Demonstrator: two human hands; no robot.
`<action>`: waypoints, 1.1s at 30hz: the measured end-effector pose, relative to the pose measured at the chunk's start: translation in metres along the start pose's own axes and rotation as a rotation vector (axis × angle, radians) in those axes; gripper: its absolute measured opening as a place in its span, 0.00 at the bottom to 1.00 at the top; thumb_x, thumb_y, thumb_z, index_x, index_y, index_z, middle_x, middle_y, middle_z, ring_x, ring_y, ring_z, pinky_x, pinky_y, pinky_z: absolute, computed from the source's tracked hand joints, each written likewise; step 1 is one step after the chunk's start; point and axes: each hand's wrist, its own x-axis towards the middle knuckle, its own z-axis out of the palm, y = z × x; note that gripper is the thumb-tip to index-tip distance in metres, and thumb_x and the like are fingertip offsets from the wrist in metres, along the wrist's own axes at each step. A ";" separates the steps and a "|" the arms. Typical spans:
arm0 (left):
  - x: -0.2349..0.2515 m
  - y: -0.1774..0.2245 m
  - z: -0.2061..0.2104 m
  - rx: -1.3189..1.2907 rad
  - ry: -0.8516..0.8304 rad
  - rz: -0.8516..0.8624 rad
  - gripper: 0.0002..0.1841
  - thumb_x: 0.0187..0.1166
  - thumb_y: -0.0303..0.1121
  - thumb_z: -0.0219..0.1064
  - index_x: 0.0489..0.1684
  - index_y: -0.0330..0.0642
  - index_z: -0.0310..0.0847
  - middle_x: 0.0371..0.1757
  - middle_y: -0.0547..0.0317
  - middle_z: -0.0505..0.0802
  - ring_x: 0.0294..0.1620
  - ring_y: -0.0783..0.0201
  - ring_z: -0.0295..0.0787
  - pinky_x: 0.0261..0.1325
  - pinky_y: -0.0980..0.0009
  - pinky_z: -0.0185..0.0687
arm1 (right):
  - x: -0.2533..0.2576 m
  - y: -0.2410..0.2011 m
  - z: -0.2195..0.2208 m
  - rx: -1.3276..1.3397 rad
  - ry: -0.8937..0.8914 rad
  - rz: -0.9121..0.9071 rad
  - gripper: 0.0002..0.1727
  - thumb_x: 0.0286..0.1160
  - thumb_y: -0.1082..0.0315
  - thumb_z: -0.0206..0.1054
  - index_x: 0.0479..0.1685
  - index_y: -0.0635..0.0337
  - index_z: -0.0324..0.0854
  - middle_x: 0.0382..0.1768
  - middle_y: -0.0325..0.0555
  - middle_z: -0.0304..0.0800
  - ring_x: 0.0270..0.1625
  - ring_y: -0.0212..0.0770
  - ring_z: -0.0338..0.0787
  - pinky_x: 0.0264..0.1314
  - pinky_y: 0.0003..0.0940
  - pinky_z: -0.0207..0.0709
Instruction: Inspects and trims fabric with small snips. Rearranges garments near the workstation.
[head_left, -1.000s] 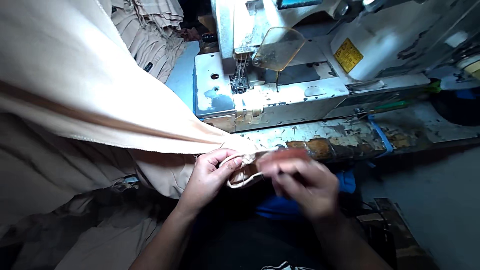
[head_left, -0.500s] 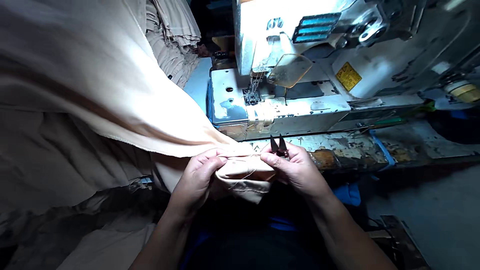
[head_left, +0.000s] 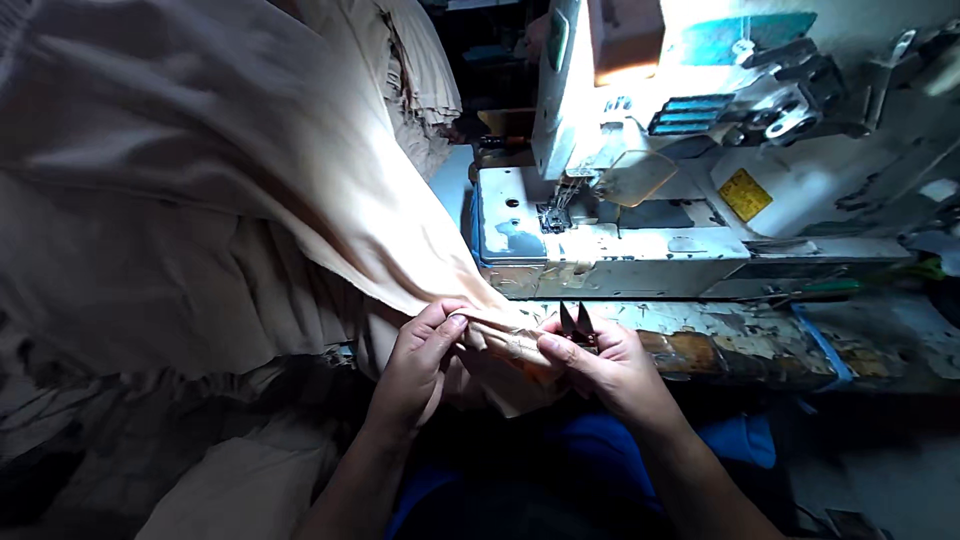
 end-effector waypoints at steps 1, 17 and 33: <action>0.000 0.003 0.001 -0.031 0.011 -0.011 0.15 0.87 0.23 0.50 0.45 0.41 0.86 0.36 0.64 0.93 0.40 0.73 0.91 0.51 0.73 0.88 | -0.001 -0.001 0.002 -0.014 0.000 0.019 0.05 0.74 0.66 0.73 0.44 0.55 0.90 0.24 0.25 0.87 0.18 0.15 0.74 0.20 0.11 0.69; -0.032 0.039 -0.039 0.108 0.060 0.194 0.13 0.88 0.25 0.49 0.52 0.35 0.82 0.42 0.68 0.89 0.42 0.79 0.85 0.51 0.77 0.83 | 0.006 -0.033 0.044 -0.251 -0.284 -0.333 0.04 0.77 0.74 0.69 0.44 0.59 0.86 0.37 0.18 0.91 0.35 0.11 0.84 0.39 0.13 0.81; -0.013 0.038 -0.027 0.326 0.106 0.487 0.12 0.83 0.20 0.57 0.50 0.29 0.88 0.48 0.57 0.90 0.51 0.76 0.84 0.60 0.77 0.80 | 0.000 -0.026 0.042 -0.166 -0.175 -0.189 0.05 0.75 0.75 0.69 0.41 0.52 0.86 0.32 0.15 0.91 0.27 0.11 0.83 0.30 0.13 0.79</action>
